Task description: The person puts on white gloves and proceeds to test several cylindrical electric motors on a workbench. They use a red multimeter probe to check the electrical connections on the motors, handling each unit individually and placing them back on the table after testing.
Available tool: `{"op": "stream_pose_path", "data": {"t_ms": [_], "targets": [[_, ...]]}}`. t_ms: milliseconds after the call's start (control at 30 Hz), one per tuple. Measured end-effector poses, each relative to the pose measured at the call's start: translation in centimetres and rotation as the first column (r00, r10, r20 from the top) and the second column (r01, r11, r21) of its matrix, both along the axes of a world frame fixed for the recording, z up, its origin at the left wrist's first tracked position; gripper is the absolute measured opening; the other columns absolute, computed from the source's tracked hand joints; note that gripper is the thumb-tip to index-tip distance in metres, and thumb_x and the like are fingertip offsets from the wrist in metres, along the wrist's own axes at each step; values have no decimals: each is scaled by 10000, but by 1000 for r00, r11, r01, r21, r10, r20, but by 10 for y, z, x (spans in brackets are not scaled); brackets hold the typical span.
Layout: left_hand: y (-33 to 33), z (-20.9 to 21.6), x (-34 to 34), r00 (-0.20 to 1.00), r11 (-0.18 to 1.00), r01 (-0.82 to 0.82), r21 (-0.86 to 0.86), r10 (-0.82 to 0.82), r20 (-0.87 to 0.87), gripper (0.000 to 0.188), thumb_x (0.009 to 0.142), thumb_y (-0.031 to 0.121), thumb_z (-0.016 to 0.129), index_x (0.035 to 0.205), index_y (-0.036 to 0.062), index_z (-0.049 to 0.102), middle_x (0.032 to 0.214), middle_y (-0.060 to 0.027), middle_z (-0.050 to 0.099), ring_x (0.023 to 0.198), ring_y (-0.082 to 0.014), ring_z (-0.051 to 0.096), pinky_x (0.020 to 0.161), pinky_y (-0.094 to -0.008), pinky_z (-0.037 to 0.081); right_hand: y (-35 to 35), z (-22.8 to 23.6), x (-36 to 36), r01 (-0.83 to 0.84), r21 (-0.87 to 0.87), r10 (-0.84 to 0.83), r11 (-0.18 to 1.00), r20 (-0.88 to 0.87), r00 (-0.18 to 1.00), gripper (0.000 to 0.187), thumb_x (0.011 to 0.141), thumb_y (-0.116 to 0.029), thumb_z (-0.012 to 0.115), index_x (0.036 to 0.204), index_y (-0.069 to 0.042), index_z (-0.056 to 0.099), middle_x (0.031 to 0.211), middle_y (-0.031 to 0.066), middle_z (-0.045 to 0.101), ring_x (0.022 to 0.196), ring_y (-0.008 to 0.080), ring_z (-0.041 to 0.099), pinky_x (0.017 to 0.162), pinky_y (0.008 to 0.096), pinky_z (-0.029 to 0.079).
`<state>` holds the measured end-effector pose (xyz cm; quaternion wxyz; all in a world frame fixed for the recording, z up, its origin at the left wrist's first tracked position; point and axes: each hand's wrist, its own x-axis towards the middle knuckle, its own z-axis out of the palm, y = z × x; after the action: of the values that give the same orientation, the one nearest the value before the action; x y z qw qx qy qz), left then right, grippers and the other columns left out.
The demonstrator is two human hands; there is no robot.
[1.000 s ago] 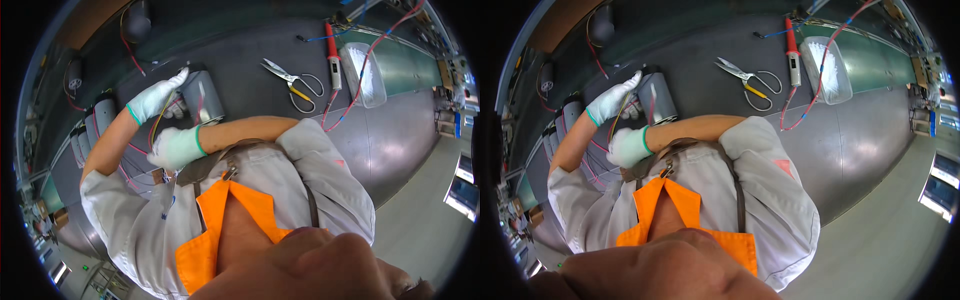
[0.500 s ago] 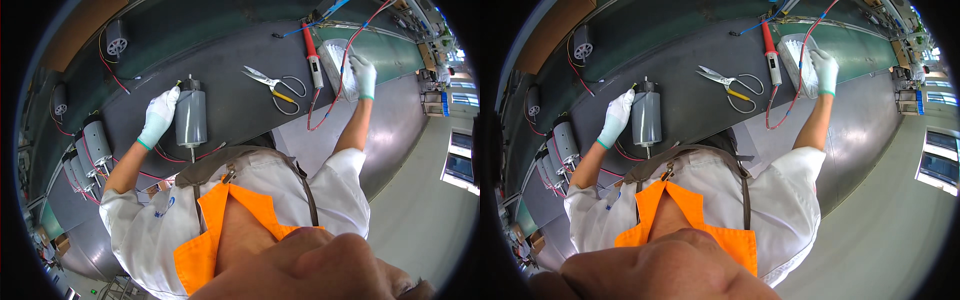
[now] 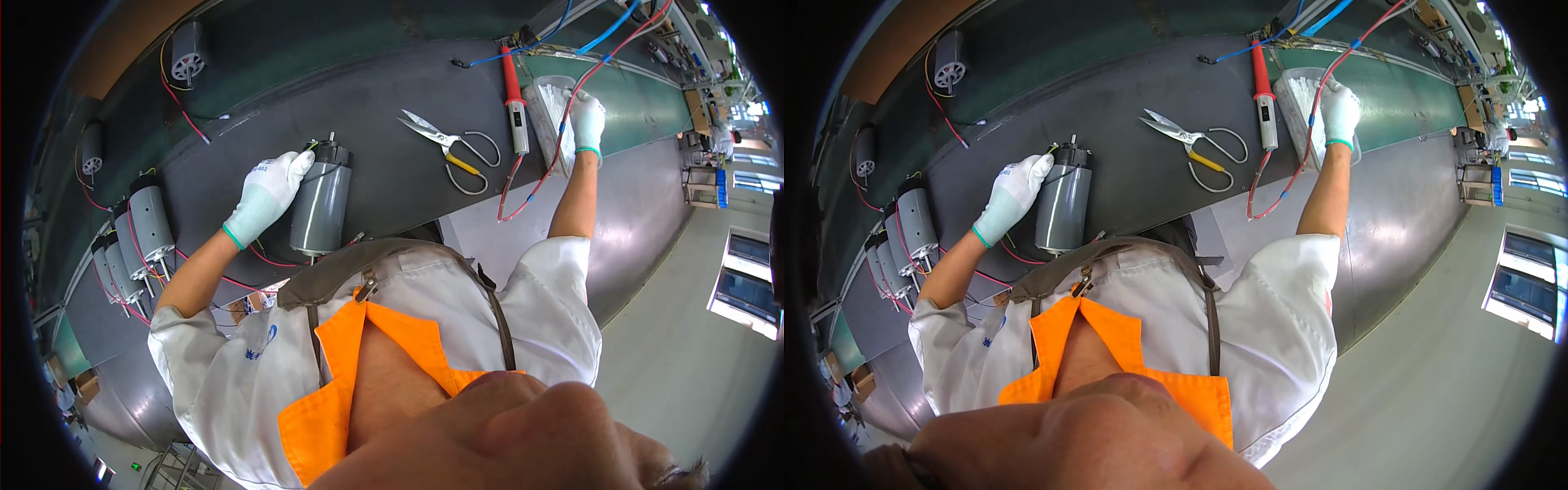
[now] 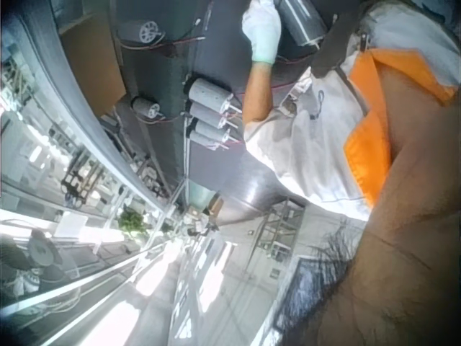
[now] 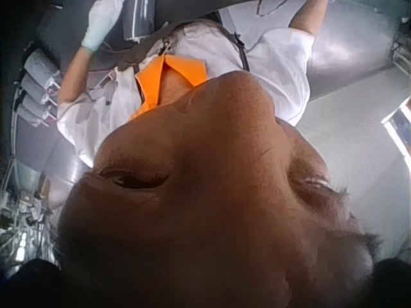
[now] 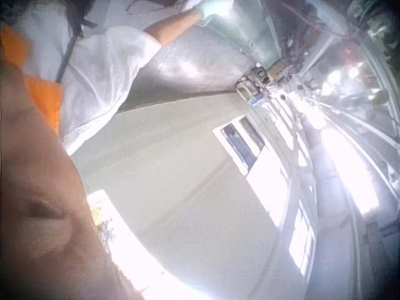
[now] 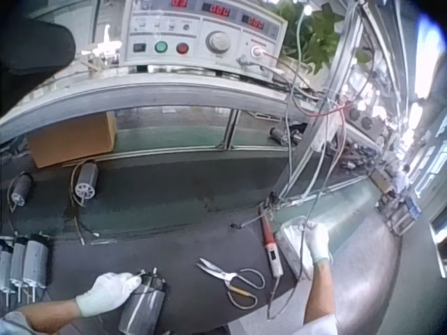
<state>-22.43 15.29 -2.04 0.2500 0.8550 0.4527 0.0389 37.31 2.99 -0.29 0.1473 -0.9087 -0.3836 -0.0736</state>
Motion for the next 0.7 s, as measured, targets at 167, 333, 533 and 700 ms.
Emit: {"op": "stream_pose_path", "data": {"t_ms": [167, 333, 533, 700], "targets": [[17, 45, 11, 999, 826, -46, -562, 49, -9, 641, 1011, 632, 467, 1019, 30, 688, 630, -20, 556, 470, -97, 531, 419, -269, 413, -38, 65, -30, -109, 315, -22, 943, 384, 923, 258, 964, -301, 660, 1112, -123, 775, 960, 129, 764, 782, 254, 744, 734, 347, 557], [30, 73, -5, 999, 672, -17, -741, -9, -32, 638, 970, 649, 542, 990, 29, 688, 613, -11, 558, 410, -55, 485, 348, -225, 347, -30, 112, -182, -65, 809, 422, 584, -235, 875, 249, 1010, -166, 633, 1061, 59, 726, 954, 131, 747, 771, 152, 715, 640, 276, 553], [41, 94, -5, 990, 504, -139, -852, 62, -125, 579, 979, 583, 583, 881, 25, 703, 570, -18, 546, 374, -51, 446, 350, -225, 324, -5, 34, -342, 2, 598, 560, 801, -748, -355, 329, 1036, -185, 598, 1240, 73, 612, 1150, 220, 700, 941, 241, 732, 755, 328, 632], [34, 101, -17, 984, 437, -177, -882, 89, -154, 626, 988, 604, 548, 878, 8, 705, 582, -46, 576, 367, -61, 457, 344, -226, 337, 4, 4, -408, 175, 534, 535, 827, -653, -536, 271, 1016, -87, 616, 1223, 89, 616, 1217, 218, 667, 1090, 299, 698, 930, 414, 607]]}}
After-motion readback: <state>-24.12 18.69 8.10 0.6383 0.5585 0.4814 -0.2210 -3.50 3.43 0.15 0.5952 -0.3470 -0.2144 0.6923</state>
